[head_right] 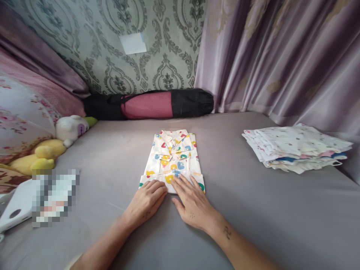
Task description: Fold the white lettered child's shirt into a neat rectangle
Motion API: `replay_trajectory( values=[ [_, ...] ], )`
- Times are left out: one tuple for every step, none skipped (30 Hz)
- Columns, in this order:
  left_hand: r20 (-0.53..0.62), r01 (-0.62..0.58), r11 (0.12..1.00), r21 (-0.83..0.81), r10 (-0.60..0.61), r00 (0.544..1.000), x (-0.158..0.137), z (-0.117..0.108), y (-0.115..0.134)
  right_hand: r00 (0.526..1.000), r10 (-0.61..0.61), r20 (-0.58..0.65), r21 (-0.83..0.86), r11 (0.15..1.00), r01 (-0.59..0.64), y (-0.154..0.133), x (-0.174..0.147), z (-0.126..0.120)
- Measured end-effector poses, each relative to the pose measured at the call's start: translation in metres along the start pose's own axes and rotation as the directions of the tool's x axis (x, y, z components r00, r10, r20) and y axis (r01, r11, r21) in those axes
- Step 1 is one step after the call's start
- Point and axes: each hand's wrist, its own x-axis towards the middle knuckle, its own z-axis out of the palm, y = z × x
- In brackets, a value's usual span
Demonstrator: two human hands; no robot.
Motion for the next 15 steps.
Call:
replay_trajectory(
  values=[
    [-0.009,0.003,1.000,-0.003,-0.003,1.000,0.001,0.000,0.000,1.000,0.007,-0.020,-0.011,1.000,-0.008,0.001,0.000,0.001],
    [-0.021,0.010,1.000,-0.008,-0.011,1.000,0.002,0.001,0.000,0.999,0.016,-0.042,-0.026,1.000,-0.018,0.004,0.001,0.001],
    [-0.035,0.021,1.000,-0.015,-0.022,0.999,0.003,0.001,-0.001,0.998,0.026,-0.062,-0.043,0.999,-0.029,0.007,0.001,0.001],
    [-0.046,0.035,0.999,-0.022,-0.036,0.998,0.003,0.002,-0.001,0.996,0.037,-0.082,-0.064,0.997,-0.043,0.011,0.000,0.000],
    [-0.052,0.049,0.998,-0.026,-0.050,0.997,0.004,0.002,-0.002,0.994,0.050,-0.101,-0.086,0.995,-0.059,0.016,0.000,-0.001],
    [-0.053,0.061,0.998,-0.027,-0.062,0.997,0.004,0.003,-0.004,0.991,0.062,-0.116,-0.106,0.992,-0.074,0.022,-0.001,-0.003],
    [-0.049,0.067,0.997,-0.026,-0.068,0.996,0.004,0.003,-0.005,0.989,0.073,-0.126,-0.124,0.988,-0.088,0.028,-0.001,-0.004],
    [-0.044,0.069,0.997,-0.021,-0.070,0.997,0.003,0.003,-0.008,0.988,0.083,-0.132,-0.136,0.986,-0.101,0.034,-0.002,-0.007],
    [-0.039,0.070,0.997,-0.013,-0.070,0.997,0.002,0.003,-0.011,0.986,0.095,-0.136,-0.143,0.983,-0.114,0.040,-0.003,-0.009],
    [-0.032,0.068,0.998,-0.003,-0.068,0.997,0.000,0.002,-0.014,0.985,0.106,-0.135,-0.145,0.981,-0.126,0.045,-0.004,-0.012],
    [-0.026,0.063,0.998,0.011,-0.063,0.998,-0.001,0.002,-0.018,0.985,0.115,-0.126,-0.142,0.981,-0.133,0.049,-0.005,-0.015],
    [-0.020,0.059,0.998,0.026,-0.058,0.998,-0.004,0.000,-0.023,0.986,0.121,-0.114,-0.133,0.982,-0.136,0.053,-0.006,-0.019],
    [-0.013,0.055,0.998,0.040,-0.054,0.998,-0.006,-0.001,-0.027,0.987,0.125,-0.099,-0.121,0.983,-0.136,0.056,-0.006,-0.022],
    [-0.007,0.051,0.997,0.050,-0.050,0.999,-0.009,-0.003,-0.031,0.989,0.123,-0.082,-0.106,0.986,-0.132,0.059,-0.007,-0.025],
    [-0.001,0.047,0.997,0.054,-0.047,0.999,-0.012,-0.005,-0.036,0.991,0.115,-0.064,-0.091,0.989,-0.121,0.061,-0.007,-0.027]
  ],
)
